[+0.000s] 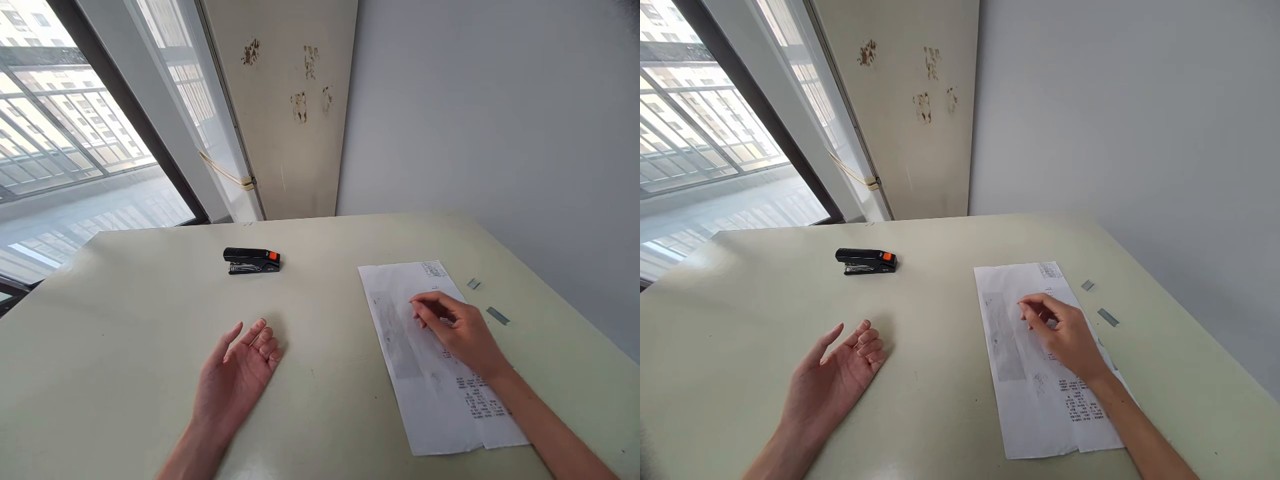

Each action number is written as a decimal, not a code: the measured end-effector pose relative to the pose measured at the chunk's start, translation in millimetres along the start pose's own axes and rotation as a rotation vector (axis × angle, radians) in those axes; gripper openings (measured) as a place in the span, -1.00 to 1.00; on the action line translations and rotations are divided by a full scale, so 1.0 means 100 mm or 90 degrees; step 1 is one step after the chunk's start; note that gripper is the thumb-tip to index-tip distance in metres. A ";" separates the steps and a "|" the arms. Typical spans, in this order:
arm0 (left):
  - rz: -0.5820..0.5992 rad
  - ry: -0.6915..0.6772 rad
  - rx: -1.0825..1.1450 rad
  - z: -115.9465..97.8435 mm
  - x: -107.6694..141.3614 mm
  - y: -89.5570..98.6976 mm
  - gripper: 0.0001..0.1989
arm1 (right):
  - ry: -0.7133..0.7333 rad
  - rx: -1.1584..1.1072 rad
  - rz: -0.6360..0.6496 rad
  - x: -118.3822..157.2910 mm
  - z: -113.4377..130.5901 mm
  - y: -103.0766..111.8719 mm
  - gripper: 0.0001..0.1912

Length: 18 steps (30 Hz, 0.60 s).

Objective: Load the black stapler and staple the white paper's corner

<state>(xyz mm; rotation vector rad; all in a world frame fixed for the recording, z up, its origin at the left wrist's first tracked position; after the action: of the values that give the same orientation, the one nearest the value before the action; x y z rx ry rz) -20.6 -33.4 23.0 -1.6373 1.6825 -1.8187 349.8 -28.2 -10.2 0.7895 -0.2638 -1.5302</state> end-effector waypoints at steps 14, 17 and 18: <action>-0.008 0.003 0.005 0.01 0.02 -0.03 -0.87 | -0.058 0.315 -0.036 0.07 -0.63 0.04 -0.27; -0.002 0.006 0.001 0.01 0.02 -0.03 -0.86 | -0.064 0.302 -0.010 0.08 -0.61 -0.02 -0.25; 0.000 0.006 -0.001 0.01 0.02 -0.03 -0.87 | -0.059 0.298 -0.002 0.08 -0.58 -0.05 -0.26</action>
<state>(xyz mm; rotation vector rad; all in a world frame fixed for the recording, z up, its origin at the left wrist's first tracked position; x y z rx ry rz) -19.5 -33.9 25.7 -1.6316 1.6874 -1.8292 382.0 -18.4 -58.5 1.0834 -0.7069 -1.5296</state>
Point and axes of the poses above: each hand's wrist, its own x-axis away from the middle knuckle, its own y-axis out of the back of the hand, z = x × y, the point moved 1 cm from there along -x, towards the middle knuckle, and after that the axes turned 15 degrees about y, right-handed, at the moved point
